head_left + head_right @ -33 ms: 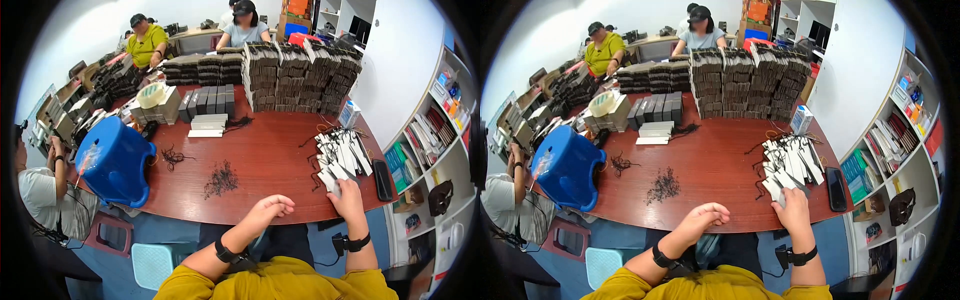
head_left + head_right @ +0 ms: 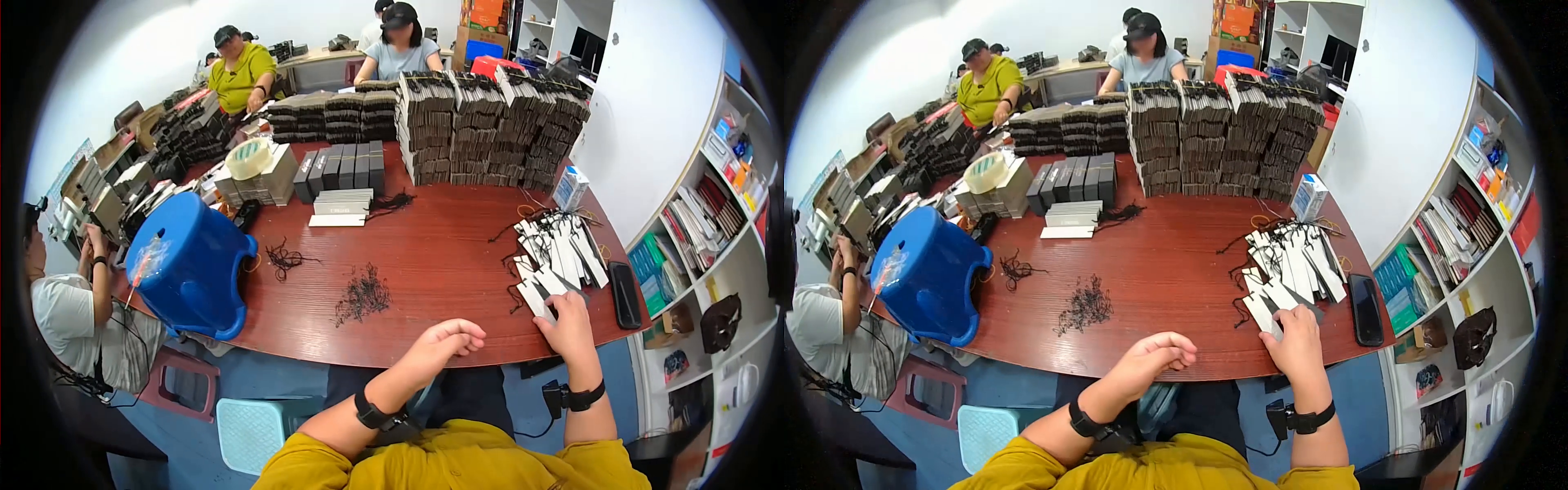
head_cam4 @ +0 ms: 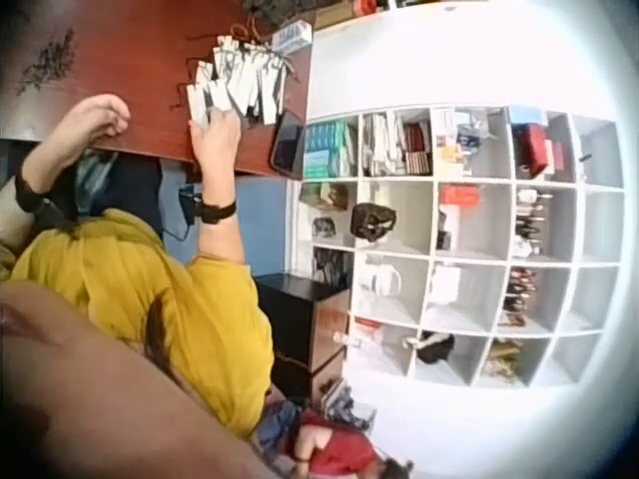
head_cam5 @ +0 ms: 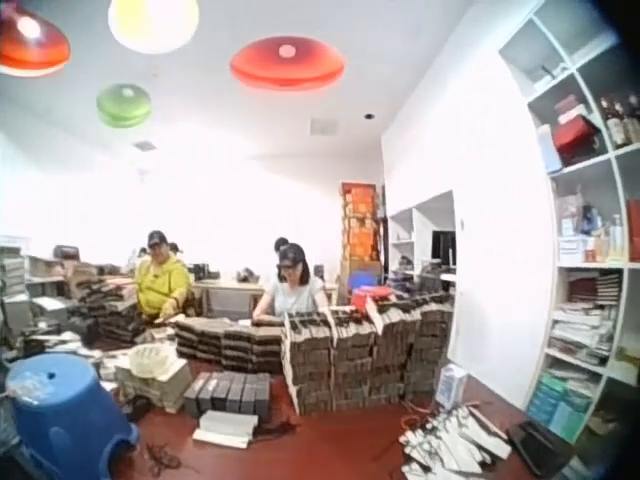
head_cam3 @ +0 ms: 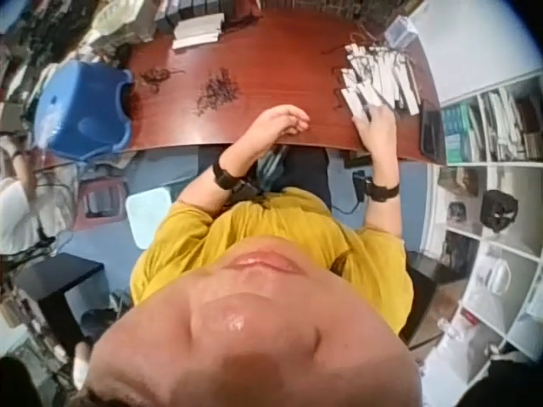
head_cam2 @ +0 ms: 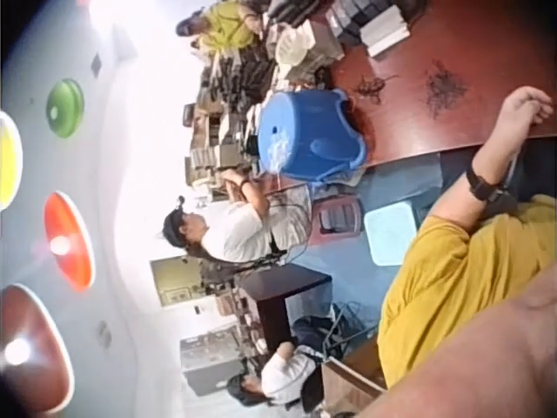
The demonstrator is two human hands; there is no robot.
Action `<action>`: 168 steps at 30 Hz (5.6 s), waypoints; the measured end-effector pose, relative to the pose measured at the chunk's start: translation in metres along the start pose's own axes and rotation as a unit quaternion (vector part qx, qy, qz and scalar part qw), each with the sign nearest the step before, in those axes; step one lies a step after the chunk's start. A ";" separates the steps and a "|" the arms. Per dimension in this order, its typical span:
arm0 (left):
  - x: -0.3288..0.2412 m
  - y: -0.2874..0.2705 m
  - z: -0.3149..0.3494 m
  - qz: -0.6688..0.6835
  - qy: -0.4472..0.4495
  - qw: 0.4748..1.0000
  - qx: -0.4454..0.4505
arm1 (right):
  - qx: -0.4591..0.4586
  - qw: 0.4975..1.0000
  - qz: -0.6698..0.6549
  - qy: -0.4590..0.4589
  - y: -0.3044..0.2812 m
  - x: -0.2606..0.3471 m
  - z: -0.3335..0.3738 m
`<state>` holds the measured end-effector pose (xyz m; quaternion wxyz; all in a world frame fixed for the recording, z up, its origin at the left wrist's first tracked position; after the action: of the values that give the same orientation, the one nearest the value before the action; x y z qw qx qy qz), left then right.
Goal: Threading strings through product tags and bundling them together with rubber bands.
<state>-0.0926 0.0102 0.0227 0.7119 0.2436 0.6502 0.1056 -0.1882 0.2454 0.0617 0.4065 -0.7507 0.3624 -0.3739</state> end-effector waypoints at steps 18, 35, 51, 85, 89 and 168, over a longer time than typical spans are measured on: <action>0.014 0.016 -0.028 0.006 -0.025 0.999 0.028 | -0.005 0.986 0.041 -0.160 0.009 0.010 -0.018; 0.025 0.025 -0.042 0.288 0.021 0.954 -0.078 | 0.120 0.970 -0.211 0.030 -0.008 0.059 -0.016; 0.021 0.027 -0.040 0.310 0.023 0.943 -0.117 | 0.145 0.970 -0.194 -0.015 0.002 0.085 0.007; 0.025 0.025 -0.035 0.372 0.024 0.919 -0.125 | -0.180 0.972 0.150 -0.005 0.002 -0.002 -0.041; 0.027 0.022 -0.034 0.358 0.049 0.928 -0.086 | -0.006 0.981 0.134 0.138 0.009 -0.039 -0.049; 0.022 0.025 -0.033 0.357 0.049 0.926 -0.109 | 0.037 0.986 0.078 0.141 0.029 -0.003 -0.045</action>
<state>-0.1182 0.0486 0.0144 0.6163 0.3750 0.5388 0.4349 -0.2357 0.2211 0.0528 0.4065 -0.6443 0.4596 -0.4565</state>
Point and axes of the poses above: each hand's wrist, its own z-axis away from the middle knuckle, its own y-axis out of the palm, x = y × z, the point moved 1 cm from there along -z, towards the middle knuckle, and after that the axes turned 1 degree about -x, right-handed, at the moved point
